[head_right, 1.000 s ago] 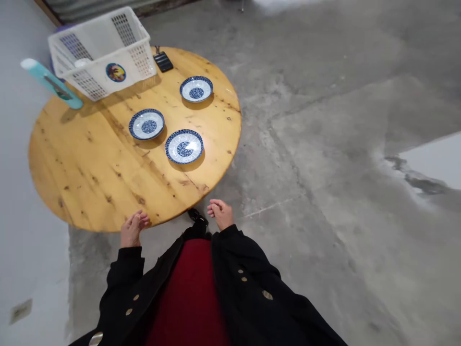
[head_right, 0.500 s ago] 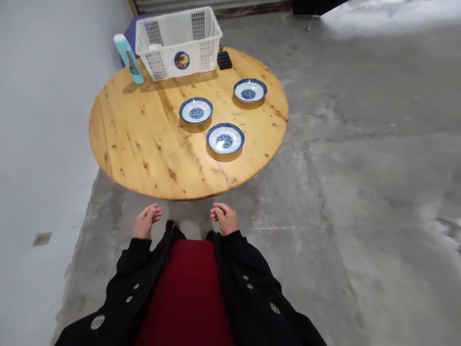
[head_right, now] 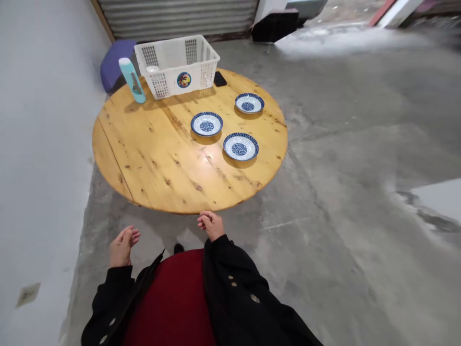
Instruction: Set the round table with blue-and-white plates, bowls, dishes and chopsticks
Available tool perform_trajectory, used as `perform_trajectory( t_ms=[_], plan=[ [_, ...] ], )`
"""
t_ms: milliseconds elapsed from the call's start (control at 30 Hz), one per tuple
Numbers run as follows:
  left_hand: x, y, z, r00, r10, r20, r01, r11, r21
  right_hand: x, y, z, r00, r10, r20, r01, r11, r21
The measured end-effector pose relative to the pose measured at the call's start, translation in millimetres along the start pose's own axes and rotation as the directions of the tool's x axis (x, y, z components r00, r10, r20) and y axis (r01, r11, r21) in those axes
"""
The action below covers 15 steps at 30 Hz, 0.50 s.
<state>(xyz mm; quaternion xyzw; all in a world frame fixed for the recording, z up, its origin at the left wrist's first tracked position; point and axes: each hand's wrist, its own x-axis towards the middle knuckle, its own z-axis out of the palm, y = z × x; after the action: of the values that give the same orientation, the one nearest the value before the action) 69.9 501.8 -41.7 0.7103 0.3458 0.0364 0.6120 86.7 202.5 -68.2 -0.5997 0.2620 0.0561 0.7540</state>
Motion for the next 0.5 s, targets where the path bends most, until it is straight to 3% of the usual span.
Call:
perform_trajectory(
  t_ms=[100,200,367,500],
  plan=[
    [30.5,9.8,-26.3,0.998,0.044,0.051,-0.045,0.999,0.027,-2.2,9.2,38.6,1.000,-0.015,-0.014,0.015,0.999,0.030],
    [58.5,26.3,-34.2,0.988,0.101,0.119,-0.107,0.994,0.039,2.6,7.9,62.2,0.999,-0.034,-0.043,0.037,0.997,0.070],
    [96.2,50.0,-11.0,0.962,0.141,0.235,-0.145,0.989,-0.001,32.7,-25.7,71.2,0.989,-0.101,-0.111,0.106,0.993,0.046],
    [116.3,56.2,13.3,0.929,0.143,0.341,-0.144,0.989,-0.021,78.9,-68.2,70.2,0.967,-0.119,-0.224,0.118,0.993,-0.017]
  ],
)
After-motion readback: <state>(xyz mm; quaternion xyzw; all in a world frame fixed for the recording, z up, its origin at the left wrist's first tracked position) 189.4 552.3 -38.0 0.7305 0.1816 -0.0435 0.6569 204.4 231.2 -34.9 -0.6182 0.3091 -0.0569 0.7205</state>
